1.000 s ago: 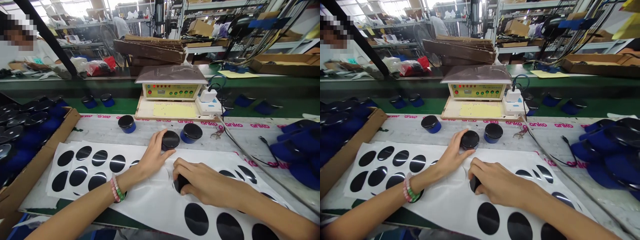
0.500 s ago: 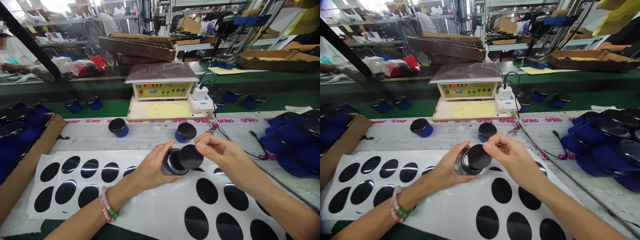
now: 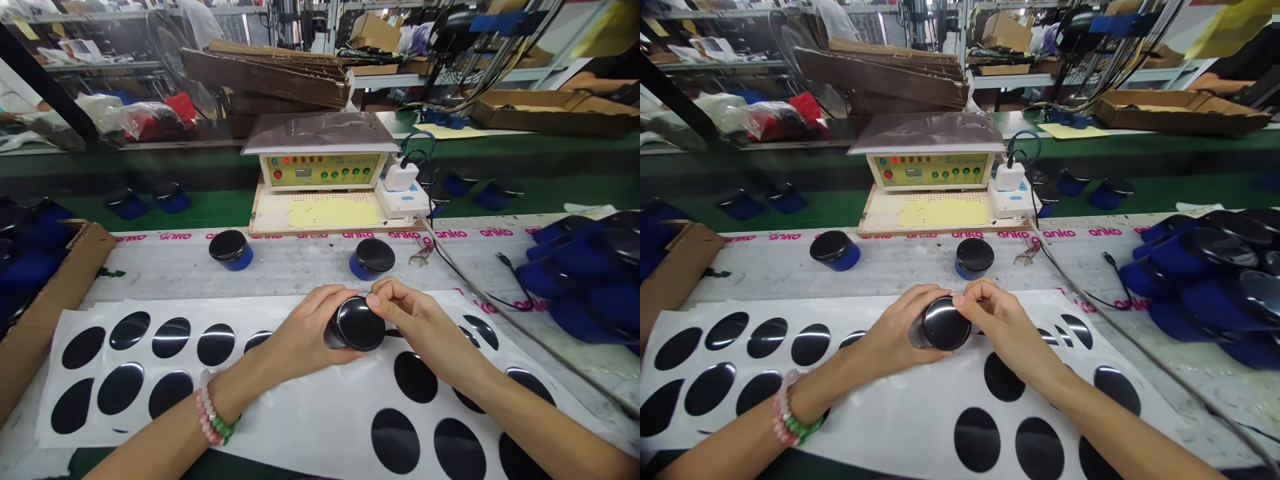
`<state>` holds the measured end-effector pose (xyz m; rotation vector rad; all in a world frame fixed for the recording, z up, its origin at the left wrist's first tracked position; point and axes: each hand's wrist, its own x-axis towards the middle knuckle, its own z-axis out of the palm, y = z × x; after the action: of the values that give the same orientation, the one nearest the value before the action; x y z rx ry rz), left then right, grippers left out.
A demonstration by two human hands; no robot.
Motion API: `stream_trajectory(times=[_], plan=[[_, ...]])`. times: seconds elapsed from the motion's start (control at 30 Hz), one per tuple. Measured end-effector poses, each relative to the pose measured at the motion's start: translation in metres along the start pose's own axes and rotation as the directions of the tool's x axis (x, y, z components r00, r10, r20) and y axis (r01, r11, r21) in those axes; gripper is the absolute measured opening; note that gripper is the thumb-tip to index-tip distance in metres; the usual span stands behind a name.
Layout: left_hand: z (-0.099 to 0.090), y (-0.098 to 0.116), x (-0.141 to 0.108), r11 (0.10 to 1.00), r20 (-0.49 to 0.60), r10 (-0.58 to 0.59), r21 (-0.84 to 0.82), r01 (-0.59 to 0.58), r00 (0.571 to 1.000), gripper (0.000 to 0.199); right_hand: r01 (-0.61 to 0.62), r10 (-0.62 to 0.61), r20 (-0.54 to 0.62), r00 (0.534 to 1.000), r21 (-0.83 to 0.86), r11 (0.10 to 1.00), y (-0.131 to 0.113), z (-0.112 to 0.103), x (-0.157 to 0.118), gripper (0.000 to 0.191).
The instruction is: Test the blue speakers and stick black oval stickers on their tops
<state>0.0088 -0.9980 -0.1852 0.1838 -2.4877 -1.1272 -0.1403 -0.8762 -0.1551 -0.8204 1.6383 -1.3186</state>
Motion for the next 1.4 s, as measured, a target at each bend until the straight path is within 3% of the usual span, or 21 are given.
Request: stream_trajectory(times=[0.33, 0.67, 0.8, 0.87, 0.97, 1.03, 1.1, 1.17, 1.23, 1.3, 1.4], plan=[[0.0, 0.001, -0.001, 0.999, 0.008, 0.02, 0.039, -0.021, 1.0, 0.068, 0.153, -0.172, -0.063, 0.983, -0.233, 0.96, 0.008, 0.002, -0.002, 0.028], [0.001, 0.001, -0.001, 0.995, 0.01, 0.047, 0.084, -0.048, 0.999, 0.069, 0.242, -0.282, -0.091, 0.955, -0.311, 0.919, 0.012, 0.008, 0.001, 0.025], [0.002, 0.004, -0.004, 0.965, 0.054, 0.103, 0.238, -0.113, 0.993, 0.066, 0.225, -0.287, -0.201, 0.937, -0.284, 0.932, 0.013, -0.006, 0.006, 0.021], [-0.006, -0.002, -0.005, 0.925, 0.041, 0.108, 0.362, -0.116, 0.993, 0.055, 0.229, -0.331, -0.245, 0.911, -0.366, 0.902, 0.01, -0.022, -0.002, 0.02], [-0.03, -0.021, -0.001, 0.862, -0.144, 0.028, 0.504, 0.049, 0.989, 0.048, 0.202, -0.302, -0.099, 0.948, -0.545, 0.814, 0.005, -0.046, -0.028, 0.016], [-0.045, -0.029, 0.006, 0.813, -0.261, -0.043, 0.552, 0.185, 0.964, 0.049, 0.188, -0.172, 0.087, 0.981, -0.616, 0.765, 0.004, -0.056, -0.049, 0.012], [-0.051, -0.027, 0.018, 0.754, -0.316, -0.079, 0.602, 0.264, 0.945, 0.049, 0.218, -0.057, 0.261, 0.964, -0.643, 0.734, 0.006, -0.06, -0.064, 0.012], [-0.041, -0.017, 0.035, 0.741, -0.306, -0.063, 0.623, 0.25, 0.95, 0.051, 0.278, -0.022, 0.379, 0.925, -0.636, 0.719, 0.009, -0.058, -0.07, 0.021], [-0.019, -0.005, 0.055, 0.818, -0.238, -0.068, 0.542, 0.191, 0.969, 0.065, 0.331, -0.016, 0.44, 0.898, -0.651, 0.683, 0.011, -0.056, -0.069, 0.028], [0.006, 0.004, 0.073, 0.931, -0.138, -0.125, 0.326, 0.164, 0.983, 0.077, 0.375, -0.006, 0.477, 0.879, -0.684, 0.626, 0.011, -0.053, -0.064, 0.032], [0.036, 0.012, 0.082, 0.978, -0.112, -0.199, 0.036, 0.204, 0.974, 0.07, 0.433, -0.001, 0.514, 0.858, -0.722, 0.54, 0.009, -0.052, -0.059, 0.037]])
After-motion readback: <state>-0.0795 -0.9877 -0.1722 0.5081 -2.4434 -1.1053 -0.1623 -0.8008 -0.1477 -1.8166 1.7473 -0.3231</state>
